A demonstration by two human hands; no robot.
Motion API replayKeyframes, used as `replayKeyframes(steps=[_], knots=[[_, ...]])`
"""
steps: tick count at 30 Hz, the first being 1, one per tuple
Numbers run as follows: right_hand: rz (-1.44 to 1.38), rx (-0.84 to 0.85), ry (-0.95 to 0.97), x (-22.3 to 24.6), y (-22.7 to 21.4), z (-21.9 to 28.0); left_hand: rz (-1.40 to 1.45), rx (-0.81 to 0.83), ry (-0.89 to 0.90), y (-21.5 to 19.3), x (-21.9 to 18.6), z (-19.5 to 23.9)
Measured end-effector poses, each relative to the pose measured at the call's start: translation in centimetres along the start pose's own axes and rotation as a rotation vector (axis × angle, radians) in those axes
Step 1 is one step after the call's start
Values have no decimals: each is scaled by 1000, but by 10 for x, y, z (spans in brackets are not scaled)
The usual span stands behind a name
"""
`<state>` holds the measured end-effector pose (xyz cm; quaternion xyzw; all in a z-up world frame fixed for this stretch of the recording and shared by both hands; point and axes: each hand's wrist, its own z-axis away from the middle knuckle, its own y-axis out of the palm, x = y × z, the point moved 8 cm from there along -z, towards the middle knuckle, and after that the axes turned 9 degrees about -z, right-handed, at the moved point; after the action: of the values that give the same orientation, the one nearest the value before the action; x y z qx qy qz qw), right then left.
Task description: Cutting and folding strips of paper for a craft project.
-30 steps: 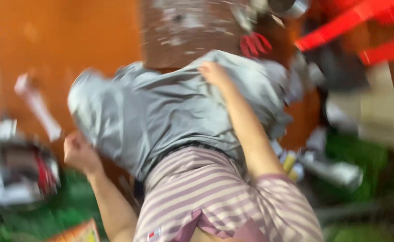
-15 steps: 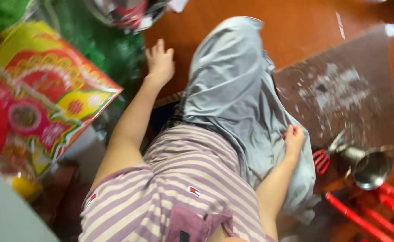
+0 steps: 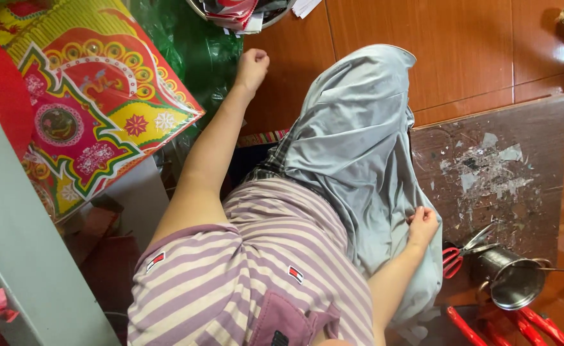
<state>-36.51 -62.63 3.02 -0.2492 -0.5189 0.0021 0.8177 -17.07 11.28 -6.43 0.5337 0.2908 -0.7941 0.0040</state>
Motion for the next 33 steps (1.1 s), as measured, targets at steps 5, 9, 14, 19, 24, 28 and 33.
replayKeyframes(steps=[5,9,14,19,24,28,33], knots=[[13,18,-41,7,1,4,687,155,-267,-15,-25,3],[14,16,-46,1,0,1,868,195,-253,-34,-60,0],[26,-7,-29,2,-2,2,845,173,-316,-38,-70,-12],[20,7,-28,-4,-2,-1,905,74,-396,-43,-62,-29],[38,8,-28,1,0,2,1151,51,-391,-61,-47,-71],[54,8,-50,6,2,4,1205,43,-358,-95,-89,-65],[27,0,-14,8,4,6,1289,8,-404,-106,-102,-70]])
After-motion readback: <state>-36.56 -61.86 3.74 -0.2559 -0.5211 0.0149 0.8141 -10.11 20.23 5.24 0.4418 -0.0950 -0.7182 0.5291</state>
